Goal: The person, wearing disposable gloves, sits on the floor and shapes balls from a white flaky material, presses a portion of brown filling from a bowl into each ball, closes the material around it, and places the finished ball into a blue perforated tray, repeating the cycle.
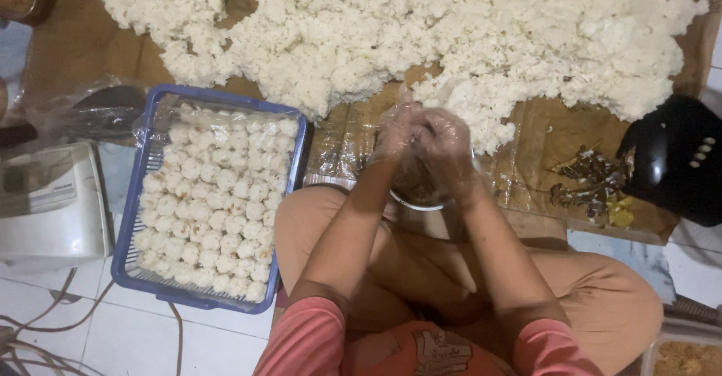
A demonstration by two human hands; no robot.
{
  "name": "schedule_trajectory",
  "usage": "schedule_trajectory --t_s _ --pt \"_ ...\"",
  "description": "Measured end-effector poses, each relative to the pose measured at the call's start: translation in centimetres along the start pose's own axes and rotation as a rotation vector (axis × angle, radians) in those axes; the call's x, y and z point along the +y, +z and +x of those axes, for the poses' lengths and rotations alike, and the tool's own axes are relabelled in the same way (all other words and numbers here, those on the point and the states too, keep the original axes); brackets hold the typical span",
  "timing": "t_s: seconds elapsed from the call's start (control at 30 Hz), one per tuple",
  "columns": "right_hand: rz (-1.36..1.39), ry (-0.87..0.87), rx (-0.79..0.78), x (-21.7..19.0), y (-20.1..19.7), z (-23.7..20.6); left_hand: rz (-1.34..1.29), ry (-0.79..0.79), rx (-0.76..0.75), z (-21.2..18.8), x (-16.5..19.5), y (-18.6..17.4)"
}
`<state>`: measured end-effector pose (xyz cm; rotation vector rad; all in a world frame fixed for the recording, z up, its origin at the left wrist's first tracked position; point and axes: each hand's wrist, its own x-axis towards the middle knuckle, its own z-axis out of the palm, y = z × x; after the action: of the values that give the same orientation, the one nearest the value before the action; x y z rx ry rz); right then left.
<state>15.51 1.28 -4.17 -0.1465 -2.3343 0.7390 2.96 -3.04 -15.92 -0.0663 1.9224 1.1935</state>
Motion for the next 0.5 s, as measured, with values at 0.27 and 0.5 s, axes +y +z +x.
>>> schedule_trajectory --t_s 0.27,0.5 --pt "-0.246 0.168 -0.001 1.2 -1.9 0.6 -0.161 0.140 -0.157 -1.4 1.0 -0.3" --pt "-0.096 0.239 -0.286 0.0 -1.6 1.0 0.181 0.286 -0.071 -4.5 2.3 -2.3"
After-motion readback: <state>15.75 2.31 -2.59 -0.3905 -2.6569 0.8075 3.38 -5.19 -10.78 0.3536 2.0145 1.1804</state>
